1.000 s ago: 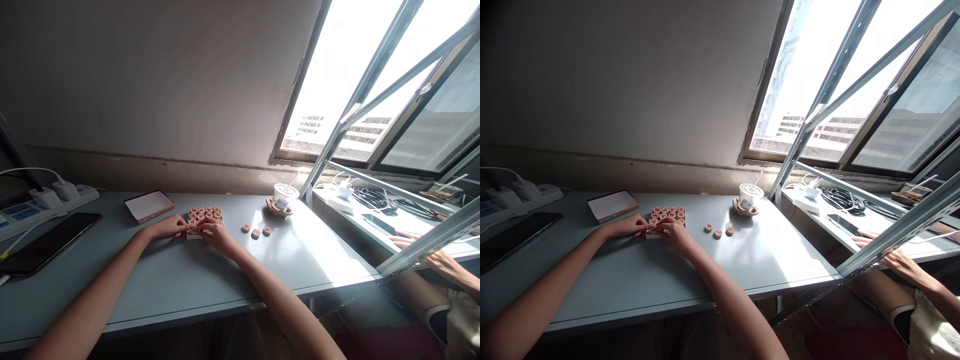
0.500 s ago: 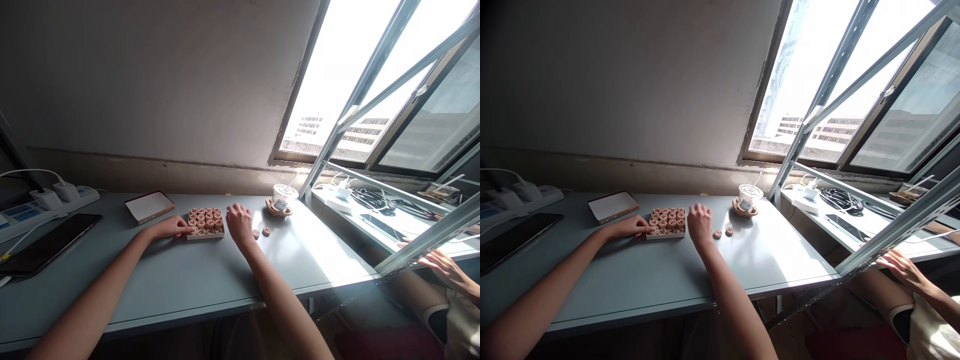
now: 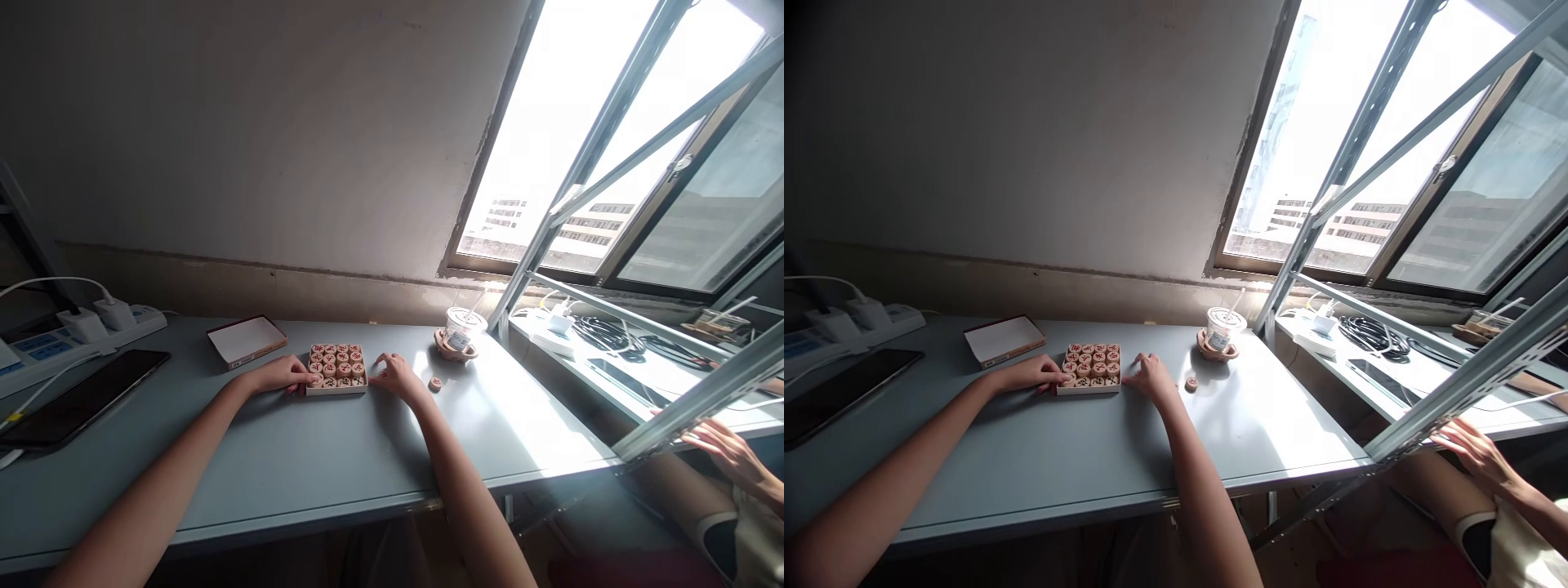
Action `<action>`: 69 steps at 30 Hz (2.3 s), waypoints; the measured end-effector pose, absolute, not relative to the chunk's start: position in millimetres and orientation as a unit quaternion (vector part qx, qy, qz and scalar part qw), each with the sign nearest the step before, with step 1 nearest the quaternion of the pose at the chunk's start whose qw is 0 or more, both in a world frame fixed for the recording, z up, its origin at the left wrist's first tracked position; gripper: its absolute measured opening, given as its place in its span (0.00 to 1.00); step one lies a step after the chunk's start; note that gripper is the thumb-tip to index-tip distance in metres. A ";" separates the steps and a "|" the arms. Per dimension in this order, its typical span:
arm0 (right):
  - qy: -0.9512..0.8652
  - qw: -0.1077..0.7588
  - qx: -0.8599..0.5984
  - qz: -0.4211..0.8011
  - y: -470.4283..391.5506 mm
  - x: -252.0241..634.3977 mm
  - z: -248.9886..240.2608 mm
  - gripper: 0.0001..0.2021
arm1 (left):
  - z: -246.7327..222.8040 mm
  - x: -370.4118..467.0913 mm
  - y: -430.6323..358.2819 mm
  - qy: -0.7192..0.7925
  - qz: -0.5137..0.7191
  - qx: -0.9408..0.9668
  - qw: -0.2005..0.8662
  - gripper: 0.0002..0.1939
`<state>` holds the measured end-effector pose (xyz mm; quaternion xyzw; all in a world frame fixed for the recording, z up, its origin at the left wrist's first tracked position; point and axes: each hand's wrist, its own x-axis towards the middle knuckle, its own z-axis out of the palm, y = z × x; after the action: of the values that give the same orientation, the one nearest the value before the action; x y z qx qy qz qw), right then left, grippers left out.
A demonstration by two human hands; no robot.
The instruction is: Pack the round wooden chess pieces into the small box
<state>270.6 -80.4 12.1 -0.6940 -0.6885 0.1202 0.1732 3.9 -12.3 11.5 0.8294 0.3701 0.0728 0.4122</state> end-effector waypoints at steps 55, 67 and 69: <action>-0.780 0.280 -0.560 -0.001 -116.4 243.6 16.1 0.10 | 11.3 -3.0 -11.0 0.361 0.122 0.805 0.456 0.26; -0.775 0.281 -0.566 -0.015 -110.3 234.5 10.3 0.10 | 5.5 -1.9 -6.0 0.357 0.118 0.812 0.446 0.27; -0.736 0.269 -0.615 -0.084 -117.5 251.7 11.2 0.11 | 4.9 -2.5 -5.3 0.359 0.118 0.813 0.443 0.27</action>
<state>251.7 -117.5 11.2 -0.6154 -0.7362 -0.0843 0.2688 -2.5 -5.3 4.9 0.8131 0.3590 0.1176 0.4428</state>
